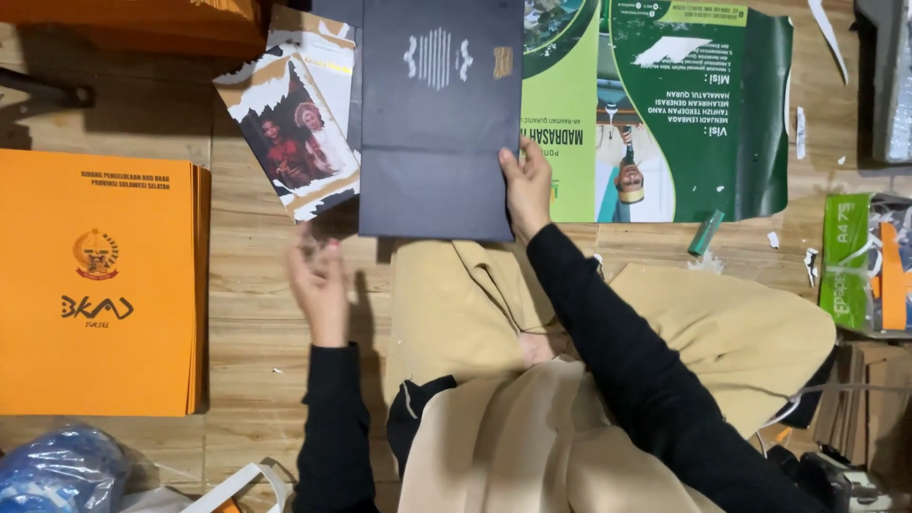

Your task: Assembling printed folders by applying adhesive with a roller and mounting certificates.

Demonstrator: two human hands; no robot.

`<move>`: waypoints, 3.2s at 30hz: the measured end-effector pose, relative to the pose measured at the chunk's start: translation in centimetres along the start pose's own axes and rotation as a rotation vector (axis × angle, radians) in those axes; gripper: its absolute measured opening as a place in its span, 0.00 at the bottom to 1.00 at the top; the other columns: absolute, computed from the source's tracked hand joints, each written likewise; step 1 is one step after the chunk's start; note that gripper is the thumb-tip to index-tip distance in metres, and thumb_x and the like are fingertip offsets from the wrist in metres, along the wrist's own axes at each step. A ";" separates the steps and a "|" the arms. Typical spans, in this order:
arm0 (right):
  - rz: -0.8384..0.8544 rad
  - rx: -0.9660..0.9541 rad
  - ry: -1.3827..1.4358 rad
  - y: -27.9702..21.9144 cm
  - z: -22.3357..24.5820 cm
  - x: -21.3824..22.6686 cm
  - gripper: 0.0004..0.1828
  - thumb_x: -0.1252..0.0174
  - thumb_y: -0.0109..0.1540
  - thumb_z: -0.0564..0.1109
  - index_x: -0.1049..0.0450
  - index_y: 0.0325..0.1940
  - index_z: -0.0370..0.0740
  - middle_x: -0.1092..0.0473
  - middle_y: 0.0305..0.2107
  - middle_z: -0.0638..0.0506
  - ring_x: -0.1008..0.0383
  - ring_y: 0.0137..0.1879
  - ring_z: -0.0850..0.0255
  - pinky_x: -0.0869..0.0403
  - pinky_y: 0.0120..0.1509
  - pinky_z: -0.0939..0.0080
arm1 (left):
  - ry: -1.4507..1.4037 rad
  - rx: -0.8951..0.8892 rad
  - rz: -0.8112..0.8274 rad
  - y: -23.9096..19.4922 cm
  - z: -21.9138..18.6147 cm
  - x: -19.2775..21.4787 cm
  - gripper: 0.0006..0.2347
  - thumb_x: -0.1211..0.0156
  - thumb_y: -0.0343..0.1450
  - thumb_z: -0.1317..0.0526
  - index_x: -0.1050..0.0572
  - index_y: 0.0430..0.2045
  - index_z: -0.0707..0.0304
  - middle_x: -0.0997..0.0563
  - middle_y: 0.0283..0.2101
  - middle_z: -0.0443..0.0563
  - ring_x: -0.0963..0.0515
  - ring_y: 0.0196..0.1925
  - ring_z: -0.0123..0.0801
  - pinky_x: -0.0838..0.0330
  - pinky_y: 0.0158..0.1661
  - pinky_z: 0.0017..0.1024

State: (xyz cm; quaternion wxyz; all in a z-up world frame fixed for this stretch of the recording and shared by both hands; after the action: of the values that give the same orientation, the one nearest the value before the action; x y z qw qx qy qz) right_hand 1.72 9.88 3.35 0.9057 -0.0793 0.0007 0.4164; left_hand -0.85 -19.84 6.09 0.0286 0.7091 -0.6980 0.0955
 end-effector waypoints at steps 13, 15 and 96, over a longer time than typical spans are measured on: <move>0.124 0.144 -0.242 13.1 5.2 -8.7 0.18 0.58 0.57 0.41 0.33 0.49 0.38 0.27 0.37 0.47 0.27 0.39 0.61 0.24 0.42 0.63 | 0.579 -0.117 -0.058 15.2 0.9 2.5 0.29 0.37 0.66 0.55 0.45 0.55 0.70 0.40 0.57 0.66 0.39 0.58 0.51 0.43 0.54 0.43; 0.121 -0.054 -0.192 10.1 5.1 -7.8 0.09 0.57 0.59 0.46 0.34 0.38 0.41 0.34 0.28 0.52 0.34 0.30 0.66 0.31 0.32 0.67 | 0.482 -0.142 0.000 15.2 0.5 2.0 0.23 0.38 0.64 0.62 0.41 0.50 0.70 0.33 0.49 0.61 0.32 0.48 0.43 0.37 0.47 0.35; 0.287 0.062 -0.624 -14.7 3.0 2.7 0.19 0.32 0.45 0.44 0.30 0.38 0.46 0.32 0.22 0.57 0.34 0.22 0.70 0.32 0.28 0.72 | -0.512 0.578 0.129 -6.9 6.7 -2.9 0.23 0.28 0.55 0.62 0.29 0.44 0.53 0.25 0.42 0.51 0.28 0.45 0.43 0.38 0.40 0.66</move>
State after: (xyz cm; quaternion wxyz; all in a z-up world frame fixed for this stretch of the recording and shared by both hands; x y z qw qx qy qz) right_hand 14.40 2.91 8.25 0.7966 0.0802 -0.2525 0.5434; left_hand 6.67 -18.00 -0.36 -0.3534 0.6436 -0.6700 0.1098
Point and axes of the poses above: each hand's wrist, its own y-axis towards the middle knuckle, its own x-axis out of the back of the hand, z = x × y, the point moved 3 cm from there along y, towards the middle knuckle
